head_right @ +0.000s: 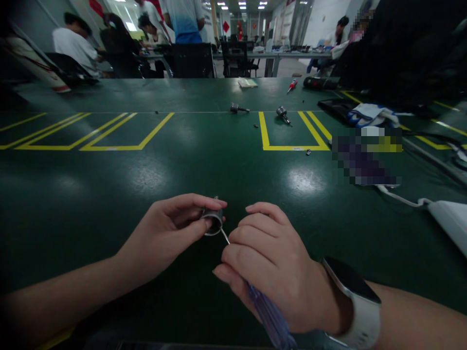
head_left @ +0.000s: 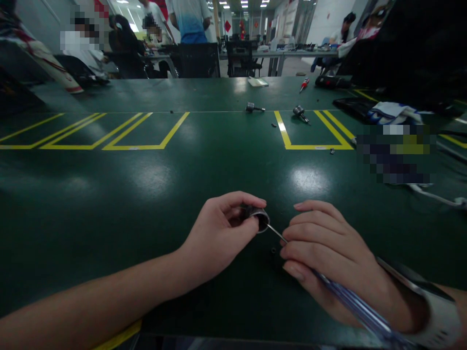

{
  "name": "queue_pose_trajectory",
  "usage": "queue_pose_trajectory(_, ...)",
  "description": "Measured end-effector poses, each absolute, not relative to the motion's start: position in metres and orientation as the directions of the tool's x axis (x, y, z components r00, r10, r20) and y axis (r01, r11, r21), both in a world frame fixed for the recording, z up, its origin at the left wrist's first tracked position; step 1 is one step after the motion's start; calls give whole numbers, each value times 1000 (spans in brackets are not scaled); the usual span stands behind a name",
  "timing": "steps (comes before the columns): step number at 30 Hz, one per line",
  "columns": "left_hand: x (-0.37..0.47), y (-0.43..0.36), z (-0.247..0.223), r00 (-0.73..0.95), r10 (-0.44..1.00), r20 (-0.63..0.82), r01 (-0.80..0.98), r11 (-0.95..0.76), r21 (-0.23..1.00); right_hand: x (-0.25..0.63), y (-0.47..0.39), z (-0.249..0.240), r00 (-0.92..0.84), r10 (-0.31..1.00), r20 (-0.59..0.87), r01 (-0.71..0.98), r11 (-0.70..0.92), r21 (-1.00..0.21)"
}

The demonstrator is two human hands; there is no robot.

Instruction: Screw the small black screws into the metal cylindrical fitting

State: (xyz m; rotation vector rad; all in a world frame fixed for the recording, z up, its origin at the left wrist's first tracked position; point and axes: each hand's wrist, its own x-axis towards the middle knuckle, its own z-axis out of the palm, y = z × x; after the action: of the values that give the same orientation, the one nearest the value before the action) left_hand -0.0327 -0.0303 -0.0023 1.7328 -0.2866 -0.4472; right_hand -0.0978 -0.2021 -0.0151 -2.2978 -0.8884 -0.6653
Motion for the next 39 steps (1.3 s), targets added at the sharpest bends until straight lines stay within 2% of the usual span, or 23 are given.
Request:
queue_pose_trajectory(5,-33,-30,1,891,-423,-167,94,-189,977,-97,-202,-16,688,412,598,710,-554,-435)
queue_pose_trajectory(13,-32,-29,1,891,-414,-187,116,-191,975,-92,-202,-12,838,247,486,543,-444,-712)
queue_pose_trajectory(17,-30,-28,0,894,-414,-173,101,-189,977,-91,-203,-15,865,184,466,498,-415,-761)
queue_pose_trajectory(21,-29,-28,-1,906,-395,-152,96,-157,983,-93,-203,-15,824,221,521,563,-425,-709)
queue_pose_trajectory(26,-29,-28,-3,909,-393,-138,97,-122,988,-95,-202,-14,700,327,635,701,-484,-523)
queue_pose_trajectory(31,-30,-28,-3,911,-385,-146,97,-146,985,-98,-199,-18,647,410,642,727,-586,-358)
queue_pose_trajectory(39,-31,-29,-4,915,-380,-133,75,-164,984,-98,-197,-18,646,446,619,713,-642,-282)
